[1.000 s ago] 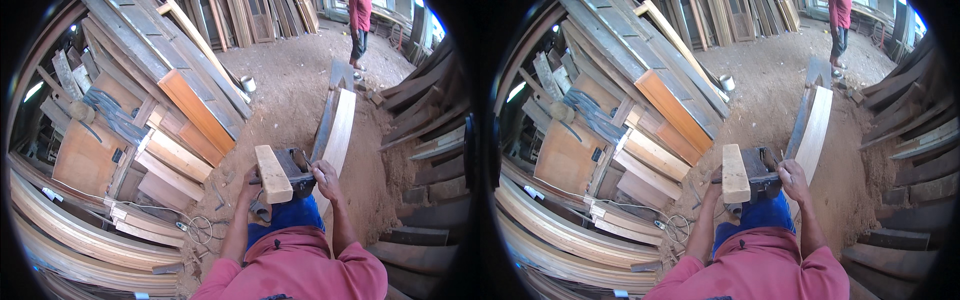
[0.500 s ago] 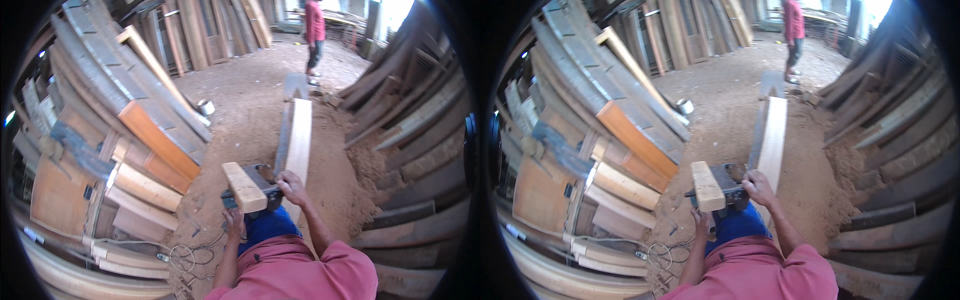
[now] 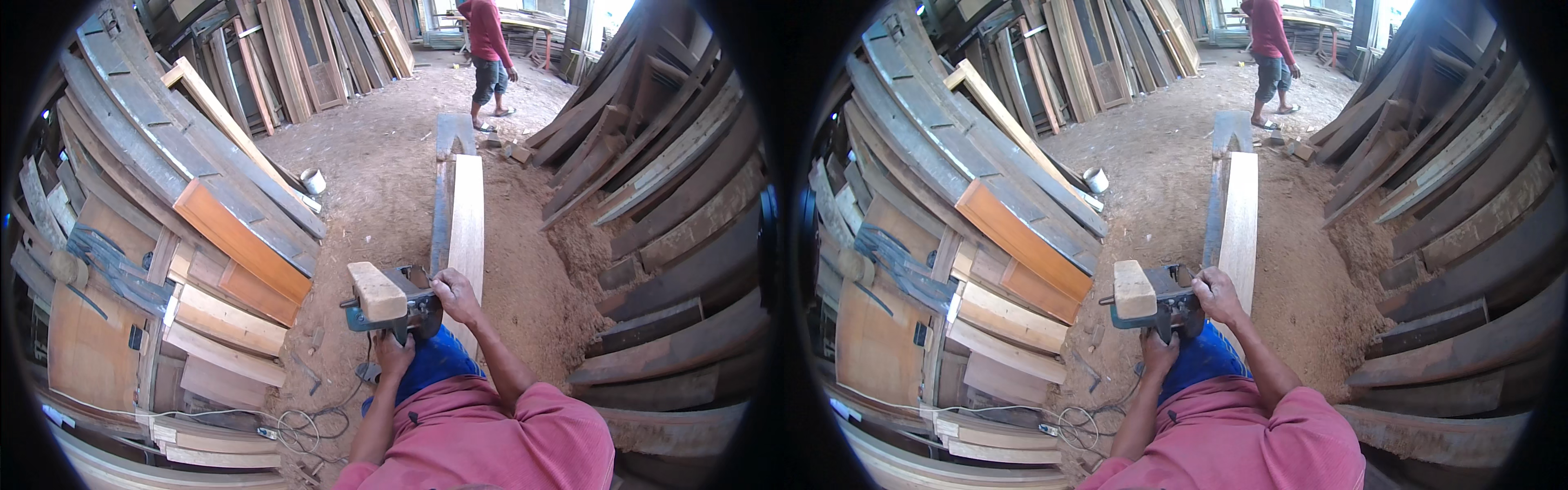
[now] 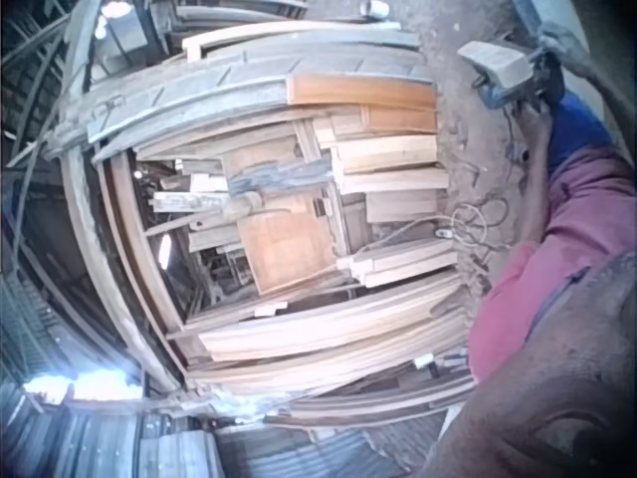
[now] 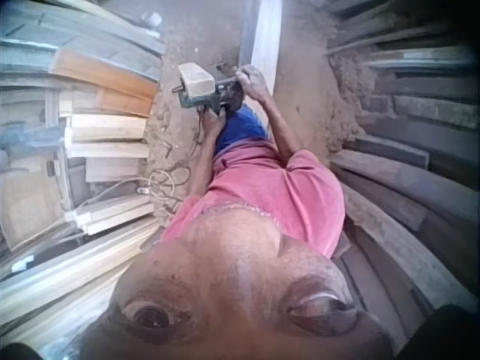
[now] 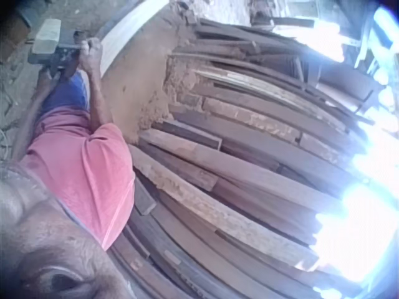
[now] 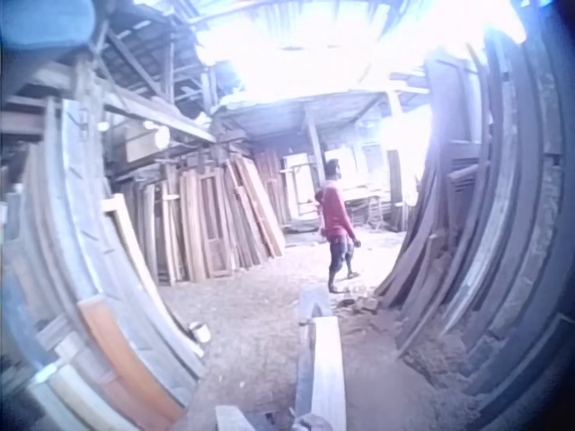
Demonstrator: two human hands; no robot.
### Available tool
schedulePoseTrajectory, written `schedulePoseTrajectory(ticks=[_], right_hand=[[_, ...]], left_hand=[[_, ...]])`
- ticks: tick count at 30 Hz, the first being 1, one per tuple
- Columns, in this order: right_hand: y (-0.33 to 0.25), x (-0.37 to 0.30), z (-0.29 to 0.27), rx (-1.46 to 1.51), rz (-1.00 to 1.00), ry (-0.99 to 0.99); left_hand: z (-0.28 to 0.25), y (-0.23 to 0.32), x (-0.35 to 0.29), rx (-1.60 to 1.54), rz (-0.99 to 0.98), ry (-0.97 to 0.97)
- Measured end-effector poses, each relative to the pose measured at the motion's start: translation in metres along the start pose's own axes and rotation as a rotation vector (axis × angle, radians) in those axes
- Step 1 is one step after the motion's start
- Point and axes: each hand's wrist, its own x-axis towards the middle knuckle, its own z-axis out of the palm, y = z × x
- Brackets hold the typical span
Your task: The person uses a circular saw to cut a wooden plank resting on a workbench, holding the plank in place by hand and with a small wooden block while making a straight cut through the wood.
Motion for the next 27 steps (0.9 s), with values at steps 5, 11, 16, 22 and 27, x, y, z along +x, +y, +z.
schedulePoseTrajectory(ticks=[5, 11, 16, 22, 27], right_hand=[[0.003, 0.0, -0.005, 0.025, 0.158, 0.045], [0.018, 0.001, -0.01, -0.02, 0.14, 0.009], [0.015, 0.001, -0.013, -0.048, 0.116, -0.026], [0.01, -0.003, -0.01, -0.01, 0.087, -0.058], [0.008, -0.004, -0.009, -0.031, 0.026, -0.088]], left_hand=[[0.006, 0.002, 0.002, 0.004, 0.076, 0.091], [0.01, -0.003, 0.004, 0.01, 0.12, 0.103], [-0.011, -0.015, -0.004, -0.257, 0.09, -0.034], [-0.074, -0.053, 0.017, -1.184, -0.531, 0.189], [-0.073, -0.046, 0.074, -1.155, -0.506, -0.101]])
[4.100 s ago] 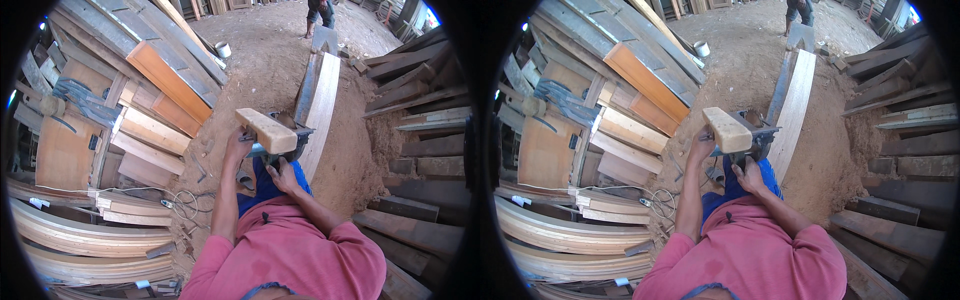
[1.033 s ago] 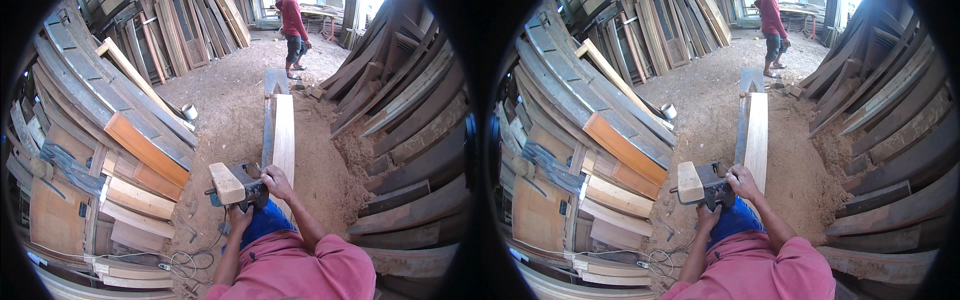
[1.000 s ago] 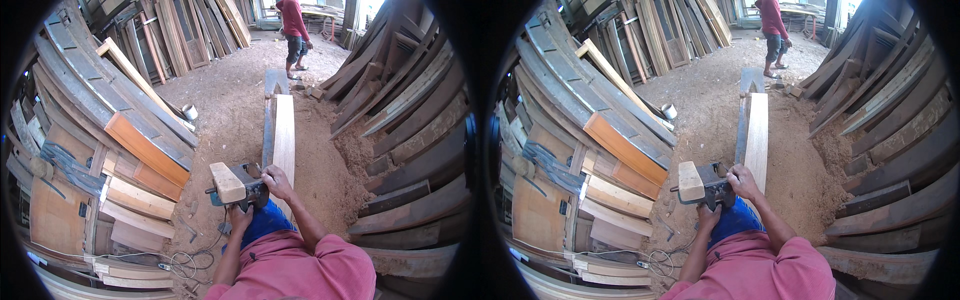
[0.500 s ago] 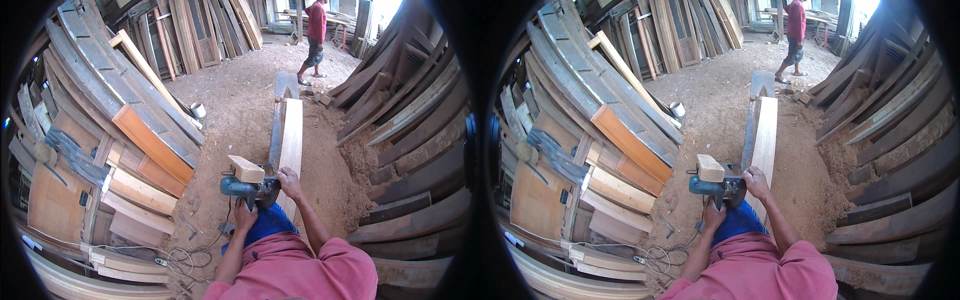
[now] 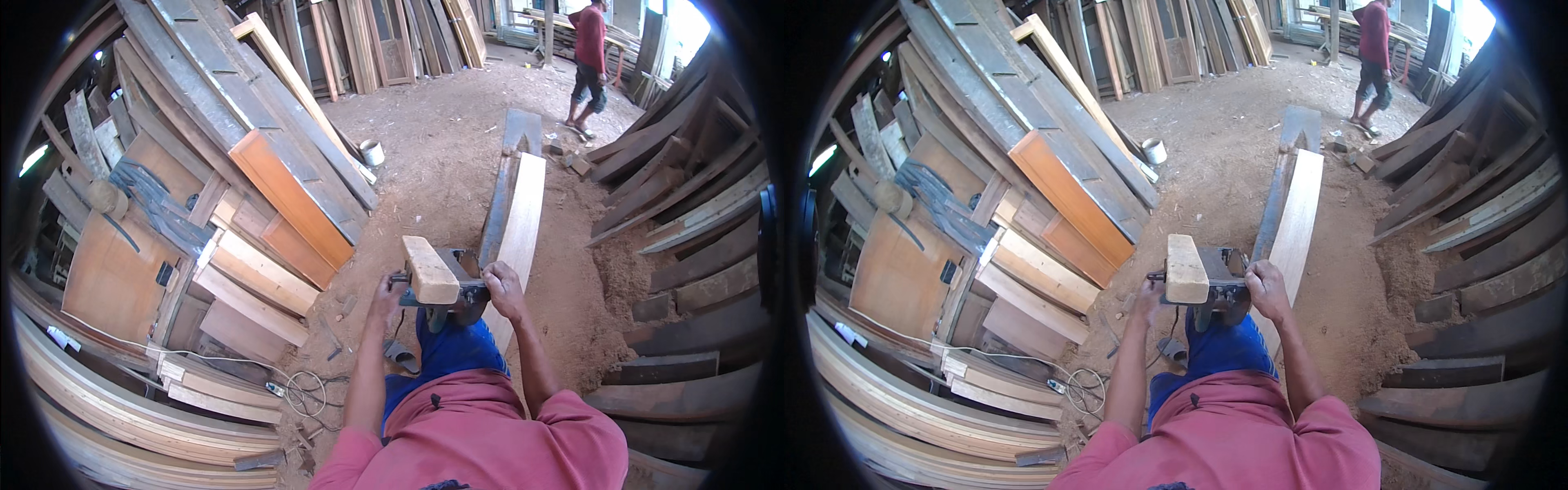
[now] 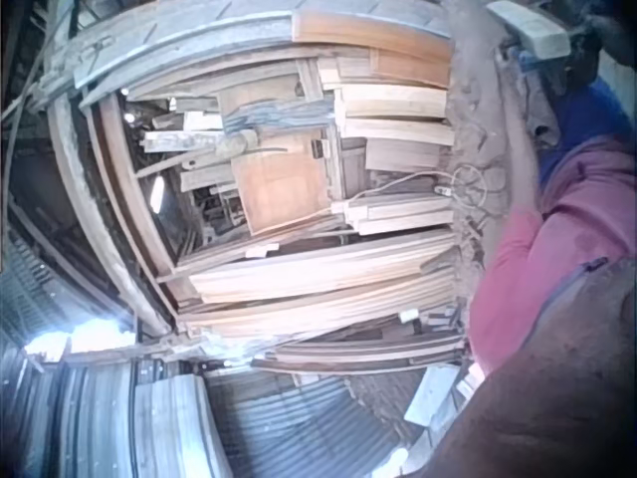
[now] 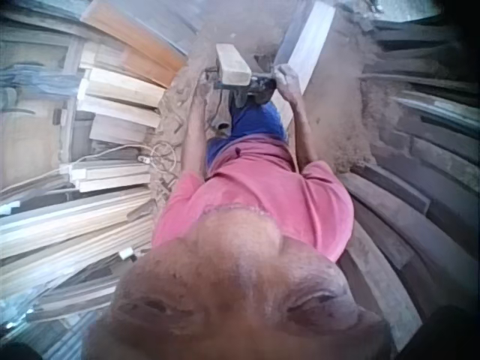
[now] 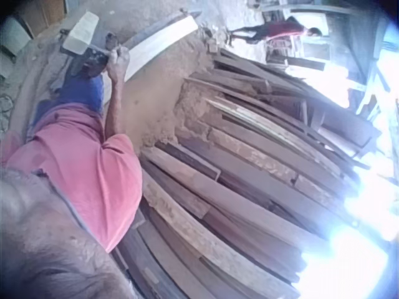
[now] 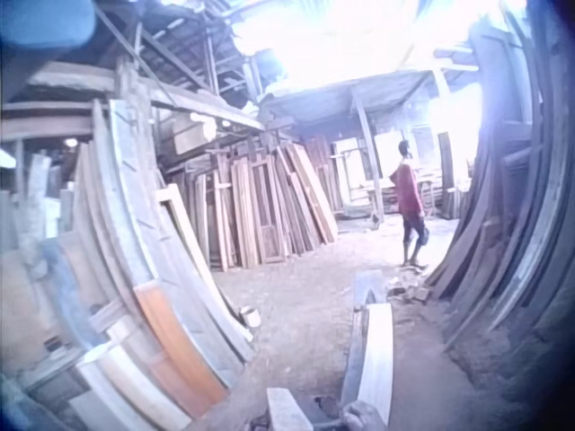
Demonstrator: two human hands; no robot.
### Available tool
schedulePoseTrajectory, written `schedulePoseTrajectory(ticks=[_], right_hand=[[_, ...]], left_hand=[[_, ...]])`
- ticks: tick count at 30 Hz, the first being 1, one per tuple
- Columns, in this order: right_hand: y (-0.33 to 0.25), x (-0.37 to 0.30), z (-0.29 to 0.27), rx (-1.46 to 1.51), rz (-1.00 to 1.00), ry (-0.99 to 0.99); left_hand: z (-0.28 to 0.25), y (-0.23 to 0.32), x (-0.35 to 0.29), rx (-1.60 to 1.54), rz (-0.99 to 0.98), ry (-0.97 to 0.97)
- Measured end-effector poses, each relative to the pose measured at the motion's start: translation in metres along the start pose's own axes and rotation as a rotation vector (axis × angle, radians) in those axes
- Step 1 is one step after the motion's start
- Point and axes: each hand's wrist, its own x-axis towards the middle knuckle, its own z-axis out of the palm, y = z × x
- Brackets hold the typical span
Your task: The person uses a circular saw to cut a wooden plank resting on a workbench, holding the plank in place by hand and with a small wooden block while making a straight cut through the wood.
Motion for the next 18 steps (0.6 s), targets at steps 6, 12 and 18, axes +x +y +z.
schedulePoseTrajectory(ticks=[6, 12, 18], right_hand=[[0.01, -0.003, 0.013, 0.227, -0.014, 0.114], [0.059, -0.047, 0.002, 0.622, 0.455, 0.455], [0.023, -0.114, 0.02, -0.034, 0.167, -0.333]], left_hand=[[0.008, -0.007, 0.02, 0.507, 0.349, 0.108], [0.021, 0.001, 0.017, 0.556, 0.323, 0.109], [0.02, -0.002, 0.013, 0.531, 0.323, 0.091]])
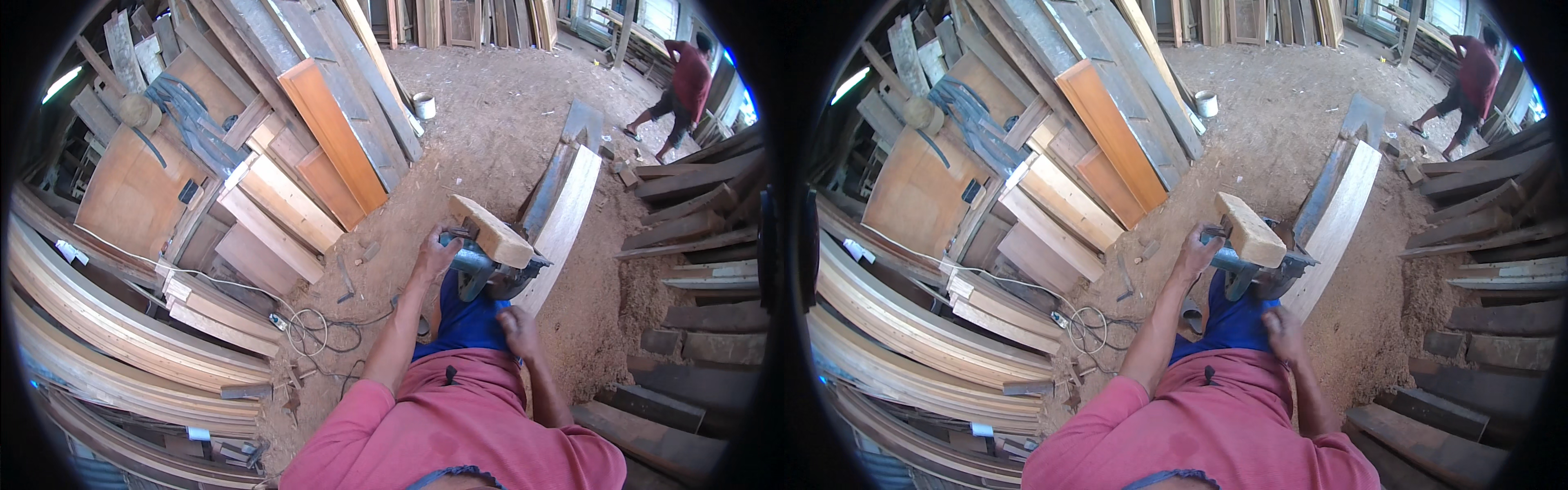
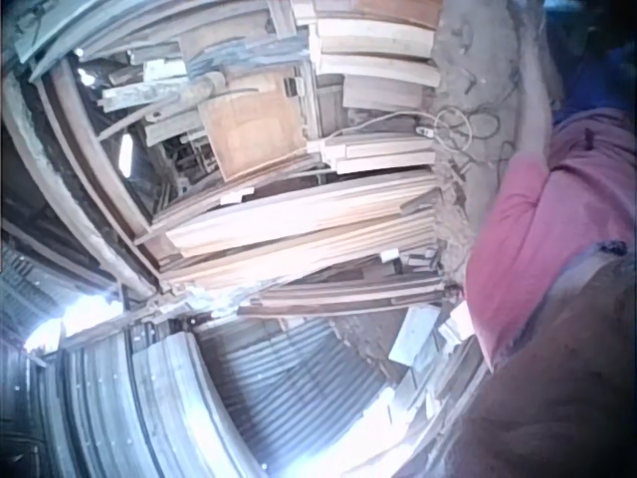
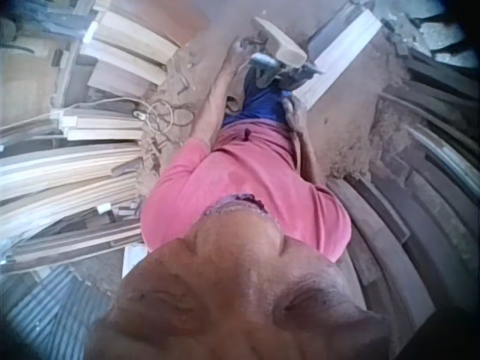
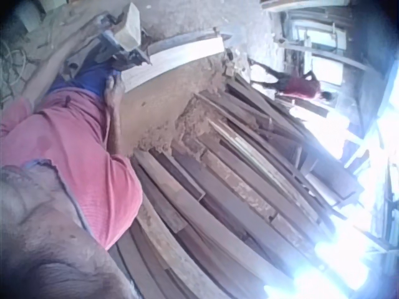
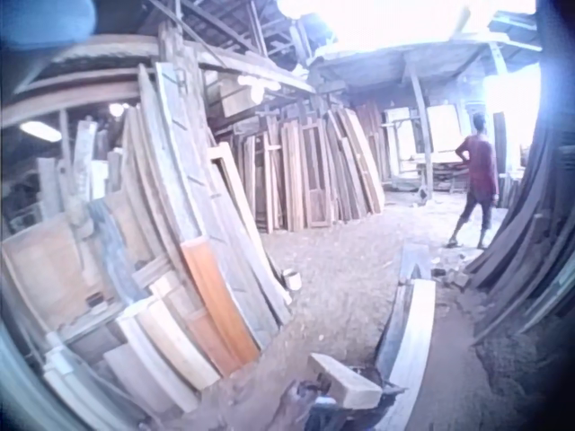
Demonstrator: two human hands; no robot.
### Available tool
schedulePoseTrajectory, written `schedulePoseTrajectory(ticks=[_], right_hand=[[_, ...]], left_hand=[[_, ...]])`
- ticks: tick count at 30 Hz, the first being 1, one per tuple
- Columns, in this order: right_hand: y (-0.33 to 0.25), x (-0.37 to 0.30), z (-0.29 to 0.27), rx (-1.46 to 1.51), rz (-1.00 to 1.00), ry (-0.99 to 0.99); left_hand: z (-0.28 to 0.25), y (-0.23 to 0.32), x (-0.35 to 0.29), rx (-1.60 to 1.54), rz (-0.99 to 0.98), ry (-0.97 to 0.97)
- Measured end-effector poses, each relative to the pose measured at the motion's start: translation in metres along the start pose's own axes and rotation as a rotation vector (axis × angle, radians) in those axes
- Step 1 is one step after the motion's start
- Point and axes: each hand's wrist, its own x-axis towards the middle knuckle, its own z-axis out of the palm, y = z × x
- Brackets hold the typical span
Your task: The person uses a circular saw to cut a wooden plank resting on a workbench, holding the plank in place by hand and with a small wooden block while making a straight cut through the wood.
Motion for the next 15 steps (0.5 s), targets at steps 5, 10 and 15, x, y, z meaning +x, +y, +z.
schedulePoseTrajectory(ticks=[5, 10, 15], right_hand=[[-0.038, 0.016, 0.039, -0.319, -0.198, 0.056], [-0.055, 0.036, 0.059, -0.327, 0.051, 0.034], [-0.074, 0.04, 0.07, -0.525, 0.109, 0.04]], left_hand=[[0.004, 0.004, -0.006, -0.041, 0.064, 0.025], [-0.001, 0.007, -0.021, 0.04, 0.091, 0.092], [-0.008, -0.016, -0.039, -0.087, 0.14, 0.142]])
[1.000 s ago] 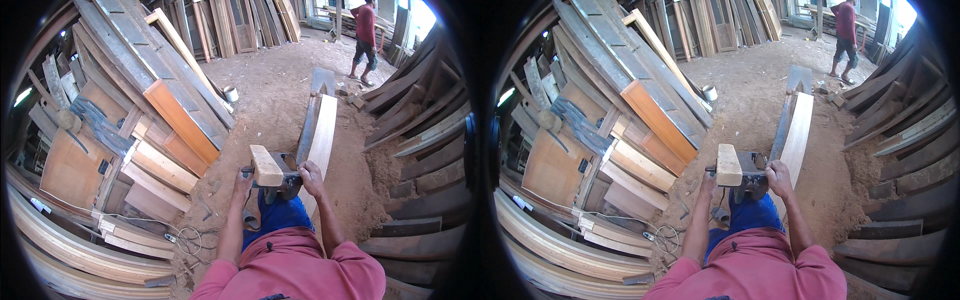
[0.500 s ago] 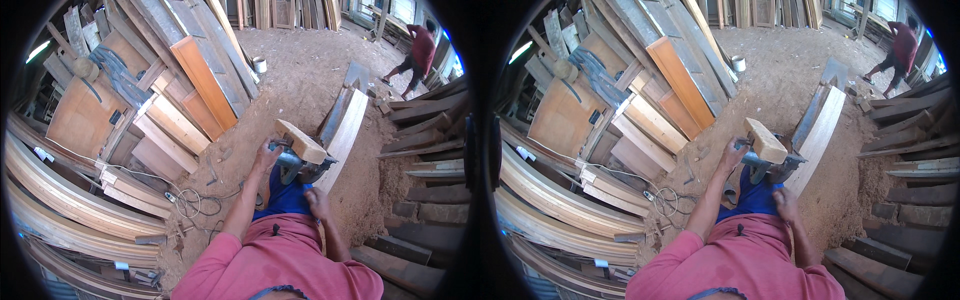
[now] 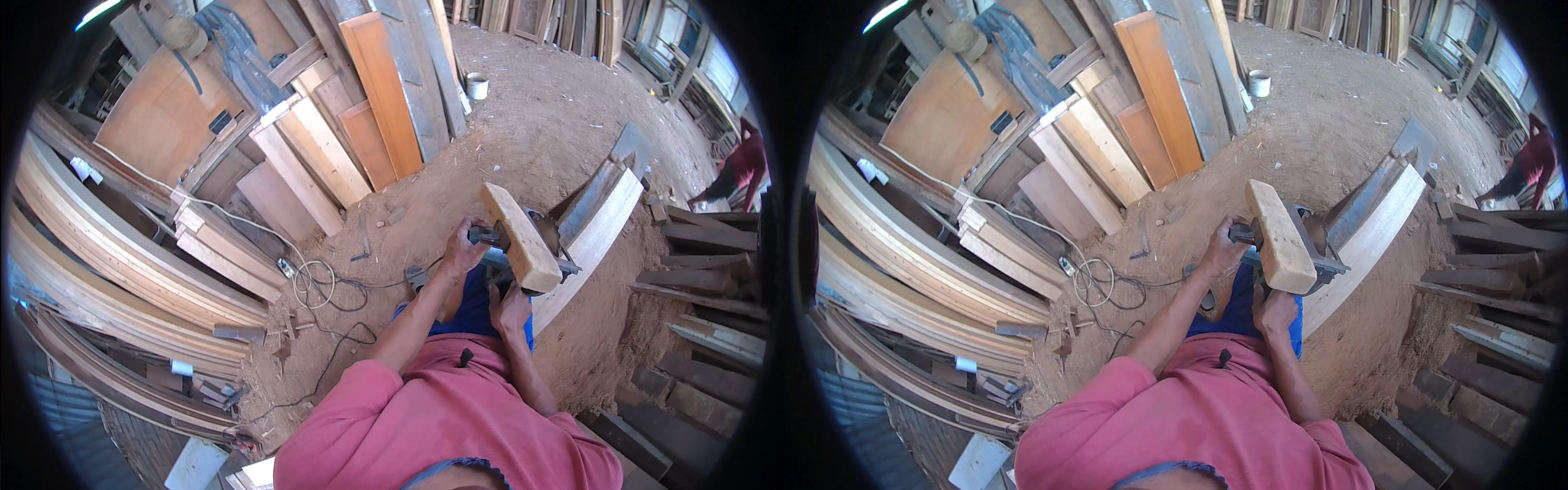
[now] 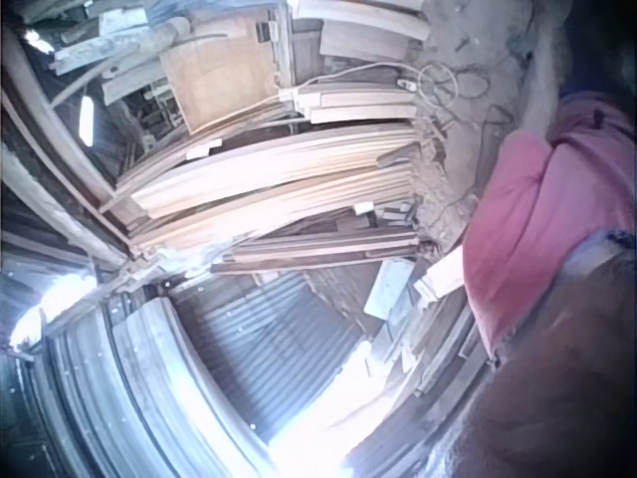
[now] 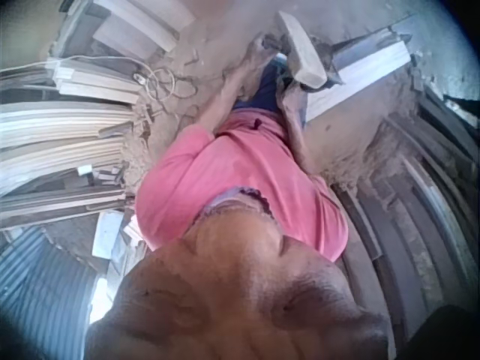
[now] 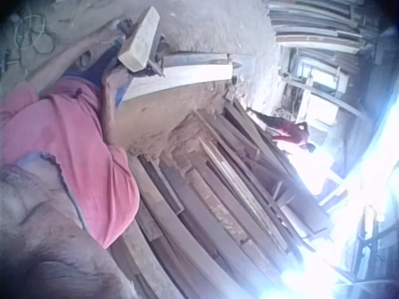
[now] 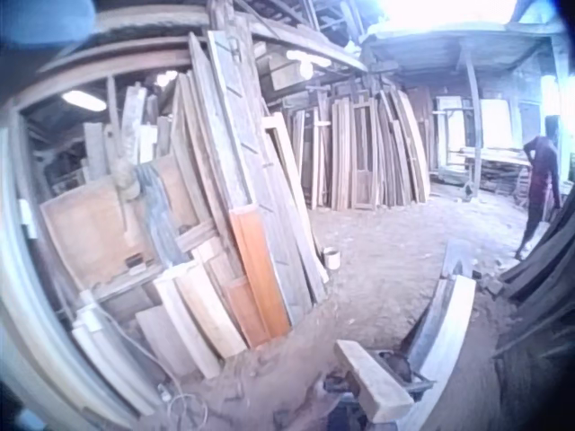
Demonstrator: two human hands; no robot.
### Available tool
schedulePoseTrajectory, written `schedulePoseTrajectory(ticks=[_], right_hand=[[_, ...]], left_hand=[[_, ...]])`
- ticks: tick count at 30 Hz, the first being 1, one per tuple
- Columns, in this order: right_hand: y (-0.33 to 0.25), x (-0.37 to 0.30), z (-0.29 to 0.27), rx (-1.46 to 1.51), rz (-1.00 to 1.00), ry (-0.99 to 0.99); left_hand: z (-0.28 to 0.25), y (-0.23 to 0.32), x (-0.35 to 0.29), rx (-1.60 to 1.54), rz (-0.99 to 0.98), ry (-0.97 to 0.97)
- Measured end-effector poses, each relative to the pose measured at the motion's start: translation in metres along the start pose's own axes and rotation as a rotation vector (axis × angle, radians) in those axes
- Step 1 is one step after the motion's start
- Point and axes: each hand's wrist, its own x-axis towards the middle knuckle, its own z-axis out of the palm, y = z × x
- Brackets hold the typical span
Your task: The person uses a circular saw to cut a wooden plank resting on a workbench, holding the plank in place by hand and with a small wooden block while making a straight cut through the wood.
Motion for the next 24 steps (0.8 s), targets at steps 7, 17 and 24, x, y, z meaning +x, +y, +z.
schedulePoseTrajectory(ticks=[7, 17, 24], right_hand=[[0.022, 0.009, 0.041, 0.003, -0.176, 0.06], [-0.046, 0.011, 0.053, -0.211, -0.587, 0.065], [-0.091, -0.006, 0.046, 0.018, -0.885, -0.282]], left_hand=[[-0.021, -0.023, -0.033, -0.452, -0.102, 0.102], [-0.091, -0.106, -0.09, -1.219, -0.423, 0.356], [-0.139, -0.083, -0.154, -1.654, -0.582, 0.252]])
